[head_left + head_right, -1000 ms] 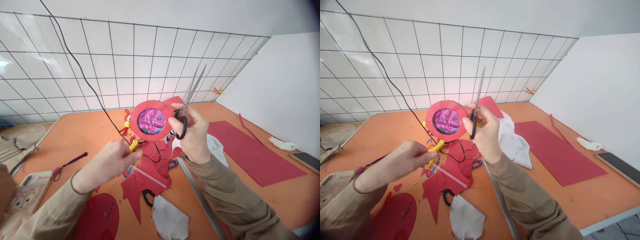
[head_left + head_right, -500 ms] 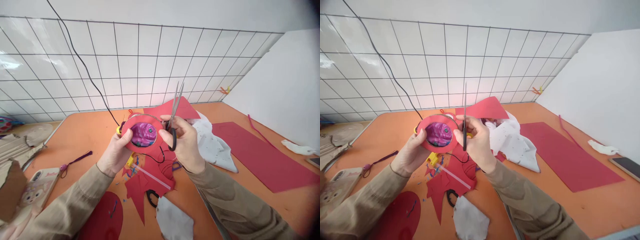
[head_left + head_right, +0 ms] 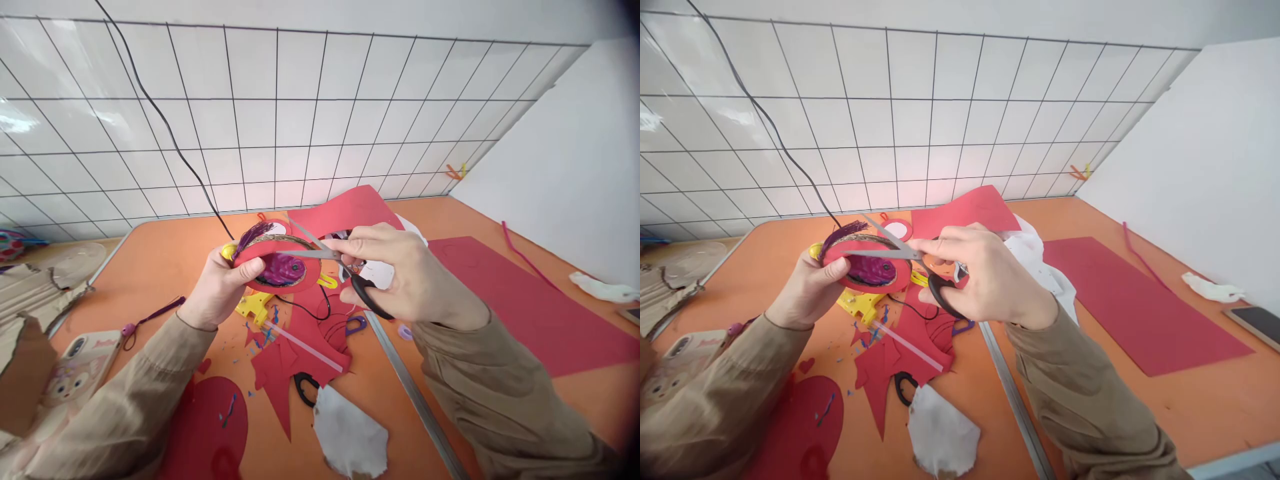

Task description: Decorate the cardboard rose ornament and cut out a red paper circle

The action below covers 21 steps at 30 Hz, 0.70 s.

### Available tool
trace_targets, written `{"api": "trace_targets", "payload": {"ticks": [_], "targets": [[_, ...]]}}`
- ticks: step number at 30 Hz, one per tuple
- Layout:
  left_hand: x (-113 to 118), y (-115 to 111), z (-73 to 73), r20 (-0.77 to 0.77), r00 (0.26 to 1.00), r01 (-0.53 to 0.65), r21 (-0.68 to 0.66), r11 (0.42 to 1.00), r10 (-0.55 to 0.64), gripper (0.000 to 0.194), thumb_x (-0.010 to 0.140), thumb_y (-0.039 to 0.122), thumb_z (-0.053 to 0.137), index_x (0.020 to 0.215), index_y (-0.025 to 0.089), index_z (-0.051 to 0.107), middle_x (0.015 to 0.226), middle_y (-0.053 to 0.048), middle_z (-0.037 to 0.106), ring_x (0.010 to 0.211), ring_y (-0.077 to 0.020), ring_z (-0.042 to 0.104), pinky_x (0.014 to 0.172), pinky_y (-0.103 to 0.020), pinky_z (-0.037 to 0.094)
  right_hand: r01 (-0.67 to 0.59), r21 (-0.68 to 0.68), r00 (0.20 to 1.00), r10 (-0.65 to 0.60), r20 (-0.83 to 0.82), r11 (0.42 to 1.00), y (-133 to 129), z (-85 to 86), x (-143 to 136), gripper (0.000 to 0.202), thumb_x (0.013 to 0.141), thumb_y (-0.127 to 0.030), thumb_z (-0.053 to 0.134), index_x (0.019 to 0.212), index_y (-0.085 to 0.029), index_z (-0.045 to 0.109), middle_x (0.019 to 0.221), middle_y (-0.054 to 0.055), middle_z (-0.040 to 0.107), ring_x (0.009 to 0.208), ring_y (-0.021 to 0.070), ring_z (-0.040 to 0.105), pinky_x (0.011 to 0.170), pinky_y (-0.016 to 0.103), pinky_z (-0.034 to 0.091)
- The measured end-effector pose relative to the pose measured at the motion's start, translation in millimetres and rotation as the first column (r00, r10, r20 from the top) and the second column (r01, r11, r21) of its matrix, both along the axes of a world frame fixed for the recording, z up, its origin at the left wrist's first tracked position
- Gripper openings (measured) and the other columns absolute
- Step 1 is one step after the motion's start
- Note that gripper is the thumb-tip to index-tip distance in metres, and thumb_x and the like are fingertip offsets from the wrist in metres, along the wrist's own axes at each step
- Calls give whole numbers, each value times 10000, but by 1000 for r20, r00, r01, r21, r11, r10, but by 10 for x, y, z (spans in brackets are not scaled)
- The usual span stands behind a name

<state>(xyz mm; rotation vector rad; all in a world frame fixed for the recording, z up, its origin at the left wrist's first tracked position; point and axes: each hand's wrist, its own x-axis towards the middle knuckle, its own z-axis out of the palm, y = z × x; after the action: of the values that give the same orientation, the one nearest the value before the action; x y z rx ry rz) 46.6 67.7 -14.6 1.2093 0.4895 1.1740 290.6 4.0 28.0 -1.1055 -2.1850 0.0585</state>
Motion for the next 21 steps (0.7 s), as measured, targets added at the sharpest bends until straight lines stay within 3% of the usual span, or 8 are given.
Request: {"api": "trace_targets", "payload": {"ticks": [7,12,21], "targets": [[-28,1,16,-63,997,48,63,997,-44,170,716,261,827,865,183,807,860,-72,785,830,-245,728,783,-366,612,0,172,989,-25,145,985,-51,38,-7,444,785,-165,647,1229,-184,648,666,-30,598,606,131,538,714,341,390],[-32,6,14,-77,996,52,86,995,-45,190,719,242,824,900,190,807,914,-70,785,869,-232,723,813,-335,600,62,206,970,-107,219,977,-56,37,-11,364,807,-185,637,1168,-191,680,605,-51,530,550,113,461,666,315,373],[-69,19,16,-94,995,48,129,991,-36,190,737,239,812,924,202,807,916,-63,783,905,-230,718,881,-338,570,88,218,943,-152,296,972,-55,39,-12,318,853,-211,597,1161,-217,674,589,-53,545,567,110,490,683,303,369]]}}
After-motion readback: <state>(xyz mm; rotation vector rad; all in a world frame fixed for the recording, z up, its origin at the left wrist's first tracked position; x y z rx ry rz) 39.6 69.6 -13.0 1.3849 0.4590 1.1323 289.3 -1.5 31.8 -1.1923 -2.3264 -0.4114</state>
